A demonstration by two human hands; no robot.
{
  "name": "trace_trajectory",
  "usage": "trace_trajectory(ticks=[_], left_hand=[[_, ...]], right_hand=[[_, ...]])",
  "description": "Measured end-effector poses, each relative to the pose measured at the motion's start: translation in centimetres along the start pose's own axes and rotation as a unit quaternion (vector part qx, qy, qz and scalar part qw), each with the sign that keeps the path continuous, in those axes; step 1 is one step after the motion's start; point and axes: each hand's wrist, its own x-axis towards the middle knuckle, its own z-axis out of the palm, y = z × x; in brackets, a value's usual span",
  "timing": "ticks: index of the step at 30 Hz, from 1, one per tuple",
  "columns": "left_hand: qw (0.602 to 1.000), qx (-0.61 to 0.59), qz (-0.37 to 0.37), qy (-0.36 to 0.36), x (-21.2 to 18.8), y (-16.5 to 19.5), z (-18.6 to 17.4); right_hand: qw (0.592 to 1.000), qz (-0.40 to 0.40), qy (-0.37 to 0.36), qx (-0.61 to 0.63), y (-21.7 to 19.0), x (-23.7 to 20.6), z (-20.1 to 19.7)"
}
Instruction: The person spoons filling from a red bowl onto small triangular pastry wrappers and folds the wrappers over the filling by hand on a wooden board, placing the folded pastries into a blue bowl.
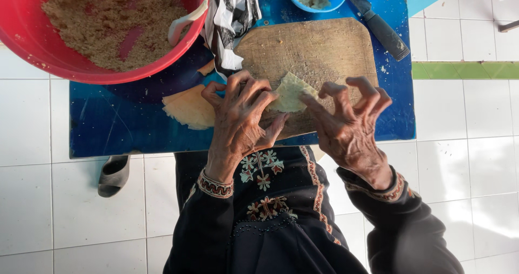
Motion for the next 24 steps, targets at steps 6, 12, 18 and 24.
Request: trace_trajectory(ticks=[6,12,18,24], left_hand=[[1.000,-0.007,-0.003,0.001,0.3,0.2,-0.2],[1.000,-0.018,-0.006,0.005,0.3,0.1,-0.4],[1.000,-0.026,-0.009,0.004,0.5,0.3,-0.6],[1.000,-0.029,-0.010,0.009,0.4,0.3,-0.6]], right_hand=[[0.998,-0.052,0.013,-0.017,-0.5,1.9,-0.1],[0.989,-0.035,-0.033,0.143,1.4,1.6,-0.5],[0.975,0.023,-0.084,0.205,3.0,2.2,1.9],[0.997,-0.037,-0.002,-0.060,0.5,0.3,-0.5]])
